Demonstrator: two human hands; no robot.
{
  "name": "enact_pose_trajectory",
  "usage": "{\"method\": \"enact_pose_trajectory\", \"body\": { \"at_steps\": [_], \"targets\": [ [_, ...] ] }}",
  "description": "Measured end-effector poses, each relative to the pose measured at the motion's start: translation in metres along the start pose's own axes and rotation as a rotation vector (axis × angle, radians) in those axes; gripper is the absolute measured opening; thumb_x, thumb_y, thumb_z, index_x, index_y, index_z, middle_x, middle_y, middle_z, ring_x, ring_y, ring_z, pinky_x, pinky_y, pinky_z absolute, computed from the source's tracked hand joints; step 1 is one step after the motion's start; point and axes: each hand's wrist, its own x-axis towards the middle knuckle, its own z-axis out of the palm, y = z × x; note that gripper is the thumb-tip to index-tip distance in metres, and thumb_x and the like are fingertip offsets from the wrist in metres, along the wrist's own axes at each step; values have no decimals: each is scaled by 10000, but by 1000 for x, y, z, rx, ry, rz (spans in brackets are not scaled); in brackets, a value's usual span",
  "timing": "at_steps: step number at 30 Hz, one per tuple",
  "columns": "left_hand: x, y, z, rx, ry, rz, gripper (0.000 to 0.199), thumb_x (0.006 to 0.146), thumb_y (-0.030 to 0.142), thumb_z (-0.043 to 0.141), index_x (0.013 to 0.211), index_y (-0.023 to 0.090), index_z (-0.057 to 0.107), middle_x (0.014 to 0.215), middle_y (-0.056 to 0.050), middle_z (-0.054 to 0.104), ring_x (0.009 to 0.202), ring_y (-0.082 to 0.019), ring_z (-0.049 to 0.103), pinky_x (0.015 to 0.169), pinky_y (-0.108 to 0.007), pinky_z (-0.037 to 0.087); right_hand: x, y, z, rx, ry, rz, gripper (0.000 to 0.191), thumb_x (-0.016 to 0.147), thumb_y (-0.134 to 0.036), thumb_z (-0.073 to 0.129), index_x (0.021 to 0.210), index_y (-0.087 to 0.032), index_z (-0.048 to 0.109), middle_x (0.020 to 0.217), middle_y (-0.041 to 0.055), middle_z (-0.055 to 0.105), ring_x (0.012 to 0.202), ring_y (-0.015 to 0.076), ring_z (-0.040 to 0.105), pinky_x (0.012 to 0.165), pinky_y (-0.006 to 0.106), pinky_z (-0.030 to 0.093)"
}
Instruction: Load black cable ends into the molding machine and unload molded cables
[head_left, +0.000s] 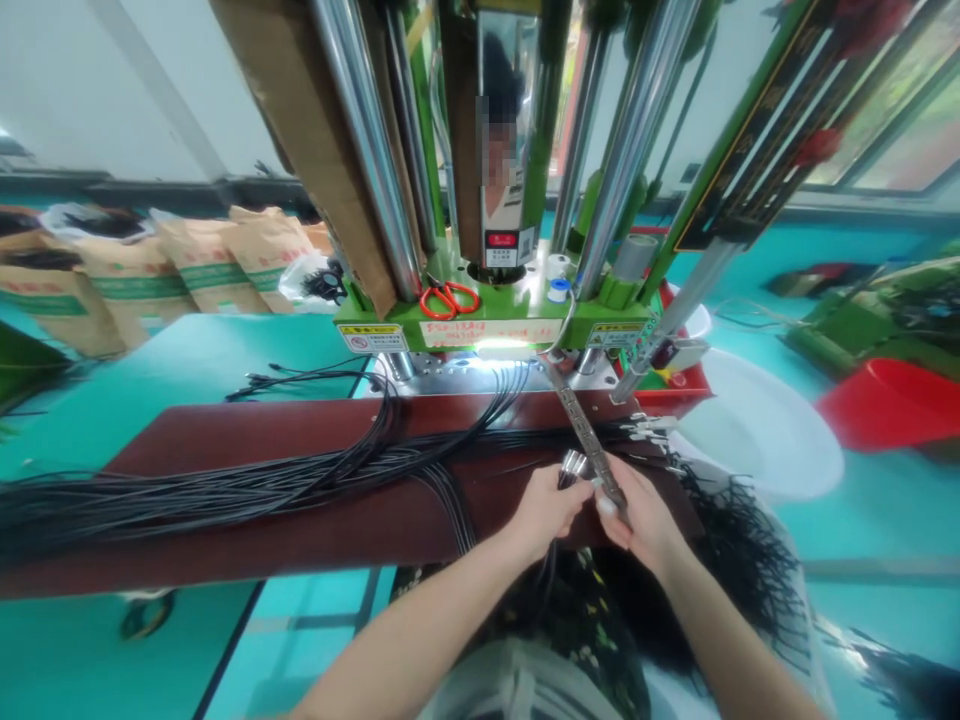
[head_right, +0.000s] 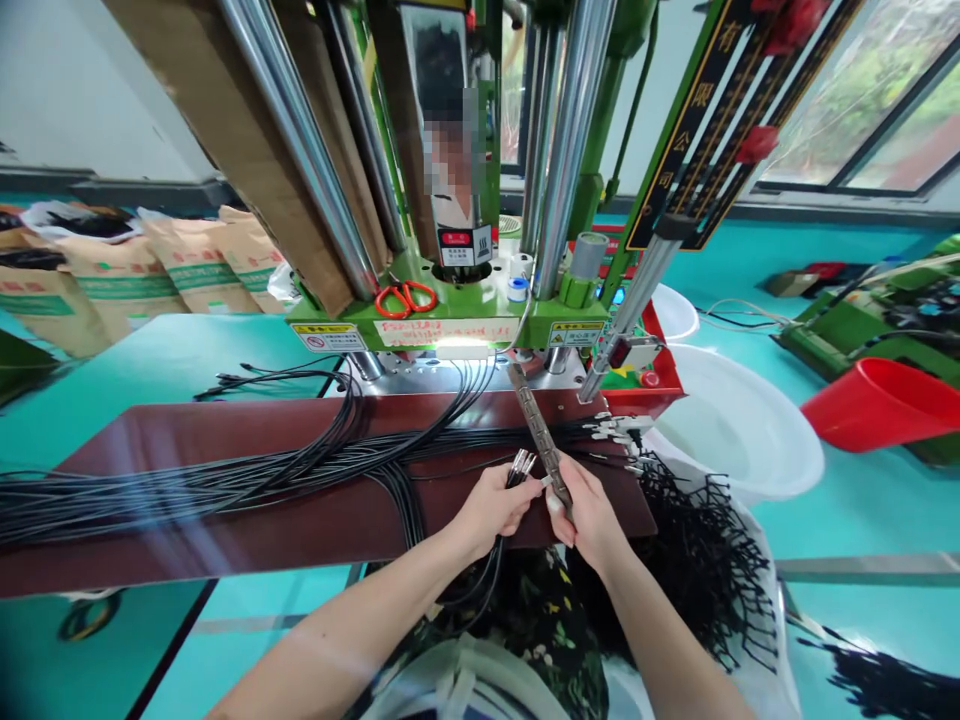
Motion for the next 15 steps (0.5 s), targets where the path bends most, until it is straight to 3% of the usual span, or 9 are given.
{"method": "enact_pose_trajectory", "body": {
  "at_steps": [11,15],
  "targets": [
    [1,-3,-2,48,-2,-1,304,622,365,643,651,180,403,419,101,330,321,-15,225,315,-152,141,-1,3,-3,-136,24,-73,478,830,-426,457,1225,-157,441,406,-97,381,262,39,251,263,163,217],
    [2,-9,-5,145,55,85,286,651,379,618,653,173,420,433,92,354,315,-17,249,316,-158,168,-1,6,-1,-313,66,-116,532,799,-461,485,1228,-149,458,466,-62,422,355,66,365,304,172,286]
  ]
}}
